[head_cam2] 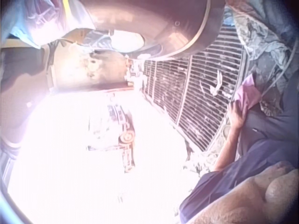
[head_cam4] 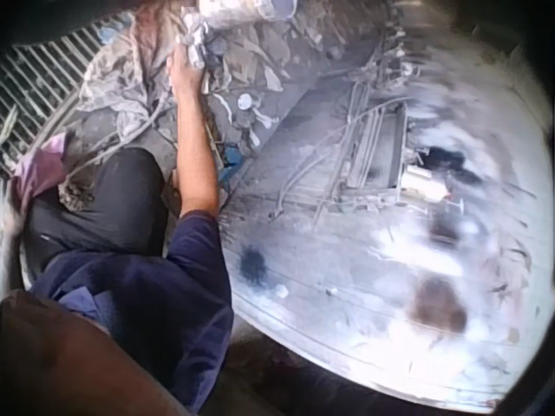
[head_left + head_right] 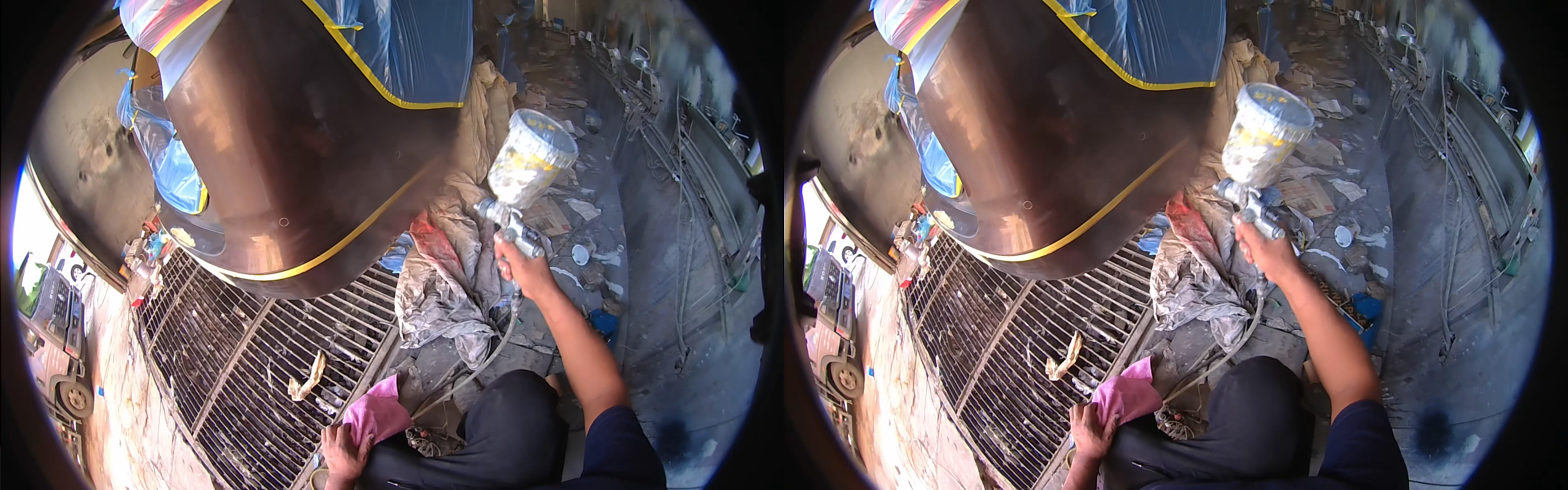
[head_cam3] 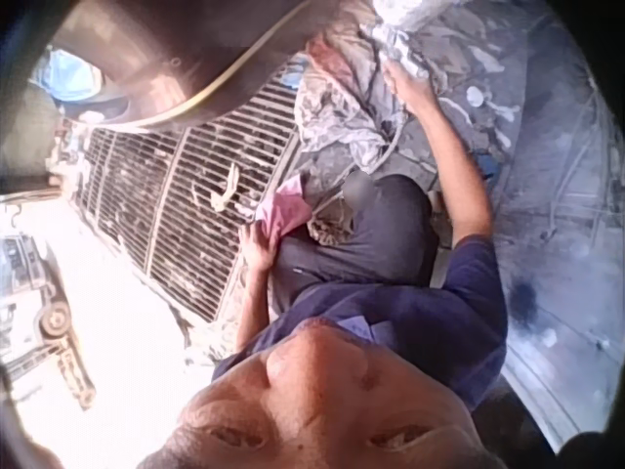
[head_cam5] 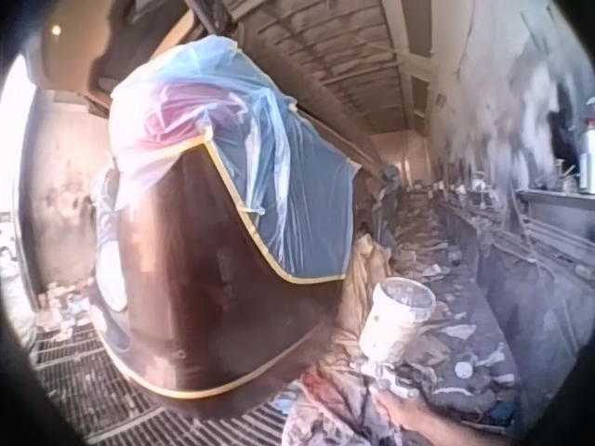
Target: The person cleans a car's surface with a pink cloth, then uses a spray gun to apply paint to the car's body. They move around the vehicle, spraying different sections while occasionally wiping the surface.
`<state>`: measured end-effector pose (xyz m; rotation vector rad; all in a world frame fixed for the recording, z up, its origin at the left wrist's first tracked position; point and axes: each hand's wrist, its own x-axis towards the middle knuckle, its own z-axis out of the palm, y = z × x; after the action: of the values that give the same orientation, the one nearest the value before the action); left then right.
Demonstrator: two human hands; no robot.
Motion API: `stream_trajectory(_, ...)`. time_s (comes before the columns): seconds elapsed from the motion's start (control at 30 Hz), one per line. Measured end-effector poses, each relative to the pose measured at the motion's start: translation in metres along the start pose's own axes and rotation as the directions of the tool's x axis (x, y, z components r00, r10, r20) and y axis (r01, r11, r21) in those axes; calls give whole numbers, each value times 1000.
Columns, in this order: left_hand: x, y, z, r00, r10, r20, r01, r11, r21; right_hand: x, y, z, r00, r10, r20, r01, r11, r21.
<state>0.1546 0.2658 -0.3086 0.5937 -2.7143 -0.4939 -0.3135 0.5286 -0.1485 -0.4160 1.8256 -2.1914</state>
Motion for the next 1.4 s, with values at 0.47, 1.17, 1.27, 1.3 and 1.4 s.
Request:
stream_trajectory(0.47,1,-1,-3,997,59,52,-58,998,-6,-38,-26,62,792,-29,610,-3,999,52)
stream_trajectory(1.17,-6,-15,2,998,63,12,-63,998,-13,163,-29,-35,983,-32,-180,57,989,136)
stream_trajectory(1.27,-2,-3,-2,998,66,19,-66,998,-15,180,-33,-45,969,-33,-246,68,989,134)
stream_trajectory(1.3,-1,1,-5,998,65,23,-64,998,-13,180,-35,-42,962,-48,-268,80,991,110)
stream_trajectory(1.4,0,4,-7,998,59,21,-58,997,-42,178,-47,-35,935,-45,-352,64,997,41)
